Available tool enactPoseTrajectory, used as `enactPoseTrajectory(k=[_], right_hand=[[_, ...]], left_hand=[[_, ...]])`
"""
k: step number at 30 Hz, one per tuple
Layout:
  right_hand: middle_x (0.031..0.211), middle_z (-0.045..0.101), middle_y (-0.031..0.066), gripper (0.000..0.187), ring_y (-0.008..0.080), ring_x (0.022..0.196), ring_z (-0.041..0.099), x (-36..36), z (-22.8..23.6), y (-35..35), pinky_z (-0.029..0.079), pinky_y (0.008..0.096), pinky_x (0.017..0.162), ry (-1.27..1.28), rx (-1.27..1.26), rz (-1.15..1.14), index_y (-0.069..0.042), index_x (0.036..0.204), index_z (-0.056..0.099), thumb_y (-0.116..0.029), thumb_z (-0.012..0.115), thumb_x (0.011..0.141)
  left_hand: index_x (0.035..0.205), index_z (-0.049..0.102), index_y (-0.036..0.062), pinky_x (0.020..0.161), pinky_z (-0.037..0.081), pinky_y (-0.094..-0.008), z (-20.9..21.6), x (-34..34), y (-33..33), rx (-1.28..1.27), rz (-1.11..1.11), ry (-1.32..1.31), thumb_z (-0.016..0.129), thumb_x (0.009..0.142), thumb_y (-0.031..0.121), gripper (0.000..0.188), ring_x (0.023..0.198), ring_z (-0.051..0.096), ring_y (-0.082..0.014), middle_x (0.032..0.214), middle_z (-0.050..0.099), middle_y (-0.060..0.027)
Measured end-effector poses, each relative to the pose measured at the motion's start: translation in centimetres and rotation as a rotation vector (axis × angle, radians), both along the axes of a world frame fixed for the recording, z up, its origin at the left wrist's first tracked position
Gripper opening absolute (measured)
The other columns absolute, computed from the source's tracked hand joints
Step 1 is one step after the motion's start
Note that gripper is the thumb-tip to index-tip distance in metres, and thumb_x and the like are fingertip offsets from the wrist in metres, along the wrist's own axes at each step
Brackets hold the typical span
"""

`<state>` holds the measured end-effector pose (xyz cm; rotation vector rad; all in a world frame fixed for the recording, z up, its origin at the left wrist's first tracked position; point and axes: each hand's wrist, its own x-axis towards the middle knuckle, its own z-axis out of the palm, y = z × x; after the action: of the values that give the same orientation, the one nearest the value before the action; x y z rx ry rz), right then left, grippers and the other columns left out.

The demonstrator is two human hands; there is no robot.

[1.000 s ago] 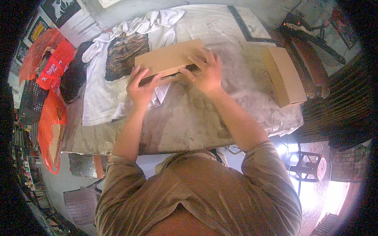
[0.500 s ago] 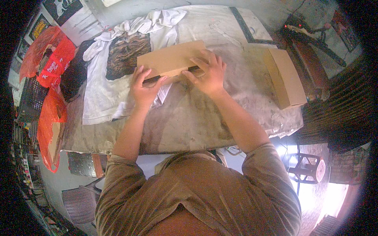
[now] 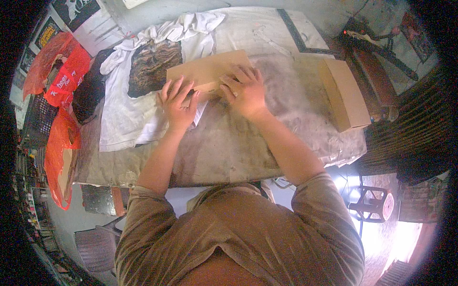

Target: The person retrieves a flat cardboard box from a red plastic bag, unfolds it, and assembles it into a box shape on a workbench. They then move a chair, plug in a power strip, and continue assembling additional cardboard boxes one by one.

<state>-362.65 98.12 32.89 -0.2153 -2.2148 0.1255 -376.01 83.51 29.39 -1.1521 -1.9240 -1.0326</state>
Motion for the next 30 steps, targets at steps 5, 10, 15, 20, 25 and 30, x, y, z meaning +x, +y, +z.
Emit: enactPoseTrajectory(k=[5, 10, 15, 20, 25, 30], right_hand=[[0.105, 0.059, 0.0062, 0.018, 0.0243, 0.097, 0.054, -0.16, 0.23, -0.27, 0.039, 0.0376, 0.083, 0.047, 0.000, 0.004, -0.010, 0.081, 0.066, -0.017, 0.069, 0.065], [0.100, 0.059, 0.0034, 0.014, 0.0228, 0.092, 0.054, -0.45, 0.09, -0.27, 0.039, 0.0399, 0.083, 0.060, 0.008, 0.005, -0.013, 0.078, 0.067, -0.020, 0.066, 0.066], [0.098, 0.060, 0.0034, 0.015, 0.0223, 0.088, 0.055, -0.35, -0.06, -0.08, 0.040, 0.0377, 0.081, 0.094, 0.062, 0.027, -0.011, 0.077, 0.067, -0.017, 0.067, 0.064], [0.094, 0.061, 0.0042, 0.014, 0.0214, 0.084, 0.057, -0.37, -0.08, -0.01, 0.041, 0.0360, 0.076, 0.132, 0.009, 0.125, -0.008, 0.073, 0.065, -0.011, 0.070, 0.060], [0.092, 0.062, 0.0041, 0.013, 0.0214, 0.082, 0.057, -0.43, -0.38, 0.08, 0.041, 0.0350, 0.076, 0.145, 0.020, 0.143, -0.008, 0.071, 0.065, -0.009, 0.070, 0.060], [0.094, 0.061, 0.0034, 0.013, 0.0213, 0.084, 0.056, -0.31, -0.57, 0.22, 0.041, 0.0347, 0.076, 0.150, 0.015, 0.161, -0.008, 0.071, 0.064, -0.006, 0.069, 0.060]], left_hand=[[0.092, 0.066, 0.0214, 0.094, 0.016, -0.0517, 0.02, 0.36, -0.08, -0.005, 0.031, 0.007, 0.066, 0.071, 0.031, 0.023, 0.111, 0.041, -0.0209, 0.107, 0.058, 0.0056], [0.090, 0.065, 0.0182, 0.095, 0.018, -0.0501, 0.31, 0.79, -0.04, -0.028, 0.087, 0.108, 0.063, 0.072, 0.025, 0.019, 0.108, 0.045, -0.0183, 0.104, 0.059, 0.0044], [0.091, 0.065, 0.0154, 0.093, 0.027, -0.0426, 0.48, 0.47, 0.03, -0.035, -0.069, 0.141, 0.063, 0.073, 0.021, 0.019, 0.100, 0.053, -0.0175, 0.100, 0.061, 0.0015], [0.091, 0.065, 0.0125, 0.090, 0.031, -0.0392, 0.29, 0.32, -0.10, -0.002, -0.147, 0.128, 0.069, 0.069, 0.022, 0.024, 0.100, 0.055, -0.0200, 0.101, 0.062, -0.0029], [0.088, 0.066, 0.0126, 0.089, 0.033, -0.0385, -0.09, 0.22, 0.07, -0.001, -0.101, 0.186, 0.070, 0.068, 0.022, 0.022, 0.098, 0.055, -0.0190, 0.100, 0.063, -0.0012], [0.084, 0.066, 0.0125, 0.089, 0.034, -0.0389, -0.28, 0.38, 0.15, -0.018, -0.105, 0.150, 0.070, 0.069, 0.022, 0.018, 0.098, 0.056, -0.0181, 0.099, 0.063, -0.0007]])
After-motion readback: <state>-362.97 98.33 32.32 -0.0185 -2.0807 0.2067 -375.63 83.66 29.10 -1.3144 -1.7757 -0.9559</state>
